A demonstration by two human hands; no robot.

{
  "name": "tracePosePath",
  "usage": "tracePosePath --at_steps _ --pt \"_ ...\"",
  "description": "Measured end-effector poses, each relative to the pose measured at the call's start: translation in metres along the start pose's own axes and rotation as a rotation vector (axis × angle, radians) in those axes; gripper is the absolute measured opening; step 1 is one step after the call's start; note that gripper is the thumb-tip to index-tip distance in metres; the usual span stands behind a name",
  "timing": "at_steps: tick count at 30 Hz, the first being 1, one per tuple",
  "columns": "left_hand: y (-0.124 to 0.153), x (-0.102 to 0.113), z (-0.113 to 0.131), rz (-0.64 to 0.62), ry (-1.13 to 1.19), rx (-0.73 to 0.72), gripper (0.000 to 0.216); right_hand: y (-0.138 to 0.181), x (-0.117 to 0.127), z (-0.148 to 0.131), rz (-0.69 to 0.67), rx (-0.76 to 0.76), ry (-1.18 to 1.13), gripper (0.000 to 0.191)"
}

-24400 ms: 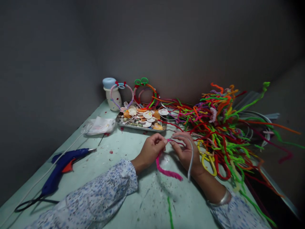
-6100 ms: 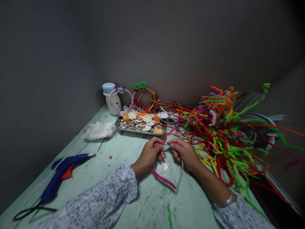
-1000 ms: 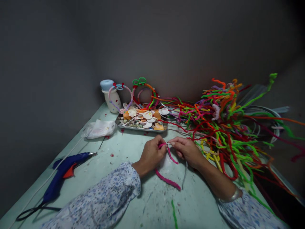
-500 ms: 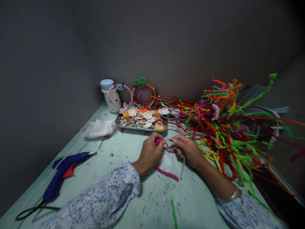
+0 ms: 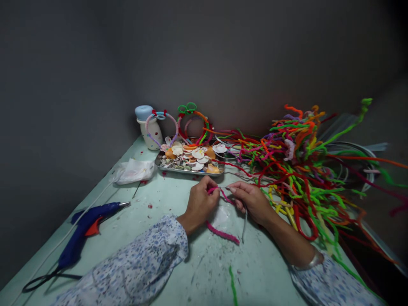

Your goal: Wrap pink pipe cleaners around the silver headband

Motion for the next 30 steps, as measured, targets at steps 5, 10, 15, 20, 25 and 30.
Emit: tracePosePath --at_steps 5,10,15,20,25,30 --pt "0.002 -0.001 0.002 -0.005 0.012 -0.015 0.004 0.001 0.0 -0.002 0.0 0.007 -0.004 0.026" --pt "0.0 -0.004 0.0 -0.042 0.093 0.007 0.008 0.002 0.002 -0.003 0.035 0.039 -0.044 0.025" --pt "0.0 -0.007 -0.007 -0.113 0.241 0.116 0.023 0.002 0.004 -0.001 0.068 0.041 -0.069 0.023" --pt "0.001 -0.018 -0.015 -0.256 0.432 0.249 0.039 0.002 0.004 -0.001 0.073 0.054 -0.078 0.024" --pt "-0.003 -0.024 -0.019 -0.331 0.531 0.352 0.04 0.003 0.002 -0.003 0.06 0.06 -0.073 0.025" --pt "0.0 -0.028 -0.022 -0.41 0.608 0.519 0.045 0.003 0.003 -0.003 0.053 0.063 -0.059 0.025"
Point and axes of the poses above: each hand's wrist, its own y-axis away from the middle knuckle, its own x-axis out of the back of the hand, z = x × y, the point moved 7 cm from there along -y, towards the middle knuckle, and after that the axes turned 6 degrees about x, right-handed, at the moved point
